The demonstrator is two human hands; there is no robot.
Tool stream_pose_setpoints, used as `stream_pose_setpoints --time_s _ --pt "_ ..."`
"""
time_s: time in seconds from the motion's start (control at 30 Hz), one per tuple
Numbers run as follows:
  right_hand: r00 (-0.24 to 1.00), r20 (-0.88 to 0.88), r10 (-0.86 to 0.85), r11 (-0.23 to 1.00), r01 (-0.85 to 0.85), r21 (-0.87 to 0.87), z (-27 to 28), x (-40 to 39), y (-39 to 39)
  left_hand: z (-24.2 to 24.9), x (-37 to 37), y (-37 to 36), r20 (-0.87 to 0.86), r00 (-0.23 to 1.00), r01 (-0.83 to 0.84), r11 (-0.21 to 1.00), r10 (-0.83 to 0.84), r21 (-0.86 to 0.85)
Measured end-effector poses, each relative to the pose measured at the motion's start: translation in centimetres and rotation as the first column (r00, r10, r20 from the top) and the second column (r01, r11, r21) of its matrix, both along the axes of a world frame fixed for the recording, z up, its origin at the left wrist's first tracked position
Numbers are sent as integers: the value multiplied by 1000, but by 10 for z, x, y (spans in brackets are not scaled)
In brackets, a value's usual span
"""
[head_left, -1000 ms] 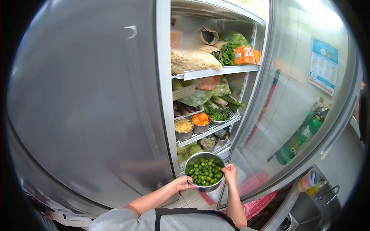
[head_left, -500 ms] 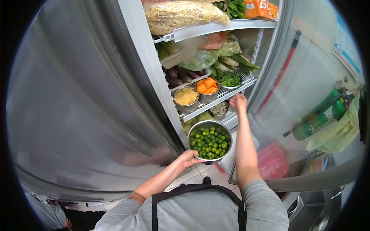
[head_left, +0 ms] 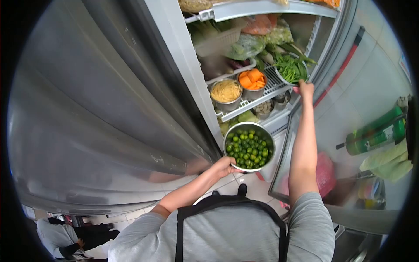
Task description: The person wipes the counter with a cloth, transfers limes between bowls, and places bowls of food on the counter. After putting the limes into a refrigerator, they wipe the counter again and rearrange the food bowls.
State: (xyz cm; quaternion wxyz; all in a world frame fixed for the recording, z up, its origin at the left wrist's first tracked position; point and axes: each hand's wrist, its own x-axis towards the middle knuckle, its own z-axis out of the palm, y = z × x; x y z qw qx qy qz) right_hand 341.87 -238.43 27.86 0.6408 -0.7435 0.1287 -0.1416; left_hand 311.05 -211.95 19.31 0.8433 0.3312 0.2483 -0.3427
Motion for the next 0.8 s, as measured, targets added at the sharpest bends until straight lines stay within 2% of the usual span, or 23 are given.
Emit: stream_pose_setpoints --time_s 0.13,0.17,0.23,0.3,0.37,0.43,0.47,0.57,0.63,0.67,0.7,0.73,0.77,0.8 --pt "992 -69 101 977 -112 -181 48 -96 -9 -15 1 -5 0 996 -91 995 91 -29" --pt "992 -89 88 978 -103 -180 40 -116 -9 -13 0 -6 8 997 -79 997 79 -26" --pt "943 -177 283 945 -306 -118 29 -156 -6 -17 -1 -8 -12 997 -72 997 72 -1" --pt "913 -266 310 929 -350 -118 8 -195 11 -26 0 -9 -10 999 -43 999 43 -19" --pt "784 -451 426 866 -498 -47 -28 -219 23 -34 -3 -8 -6 1000 -12 999 12 -37" --pt "722 -565 400 844 -530 -80 -59 -250 41 -36 -5 -8 4 996 88 995 -88 35" --pt "731 -558 393 842 -530 -101 -68 -263 43 -25 -8 -9 32 988 145 985 -149 93" --pt "744 -548 382 830 -538 -150 -72 -289 35 -27 -19 -9 65 984 153 976 -165 157" --pt "926 -259 273 773 -372 -514 -73 -304 26 -24 -24 -6 22 983 181 979 -184 92" --pt "967 -187 172 780 -250 -574 -69 -313 24 -32 -26 -3 36 983 174 980 -178 92" --pt "970 -179 163 779 -238 -580 -85 -322 18 -41 -28 -1 49 984 167 982 -172 89" --pt "968 -197 157 794 -243 -557 -112 -330 9 -42 -27 0 65 981 175 982 -180 78" --pt "964 -217 154 808 -249 -534 -111 -337 10 -42 -27 0 73 980 181 981 -186 71" --pt "851 -455 261 941 -330 -79 -110 -347 10 -42 -27 0 94 977 183 980 -190 84"
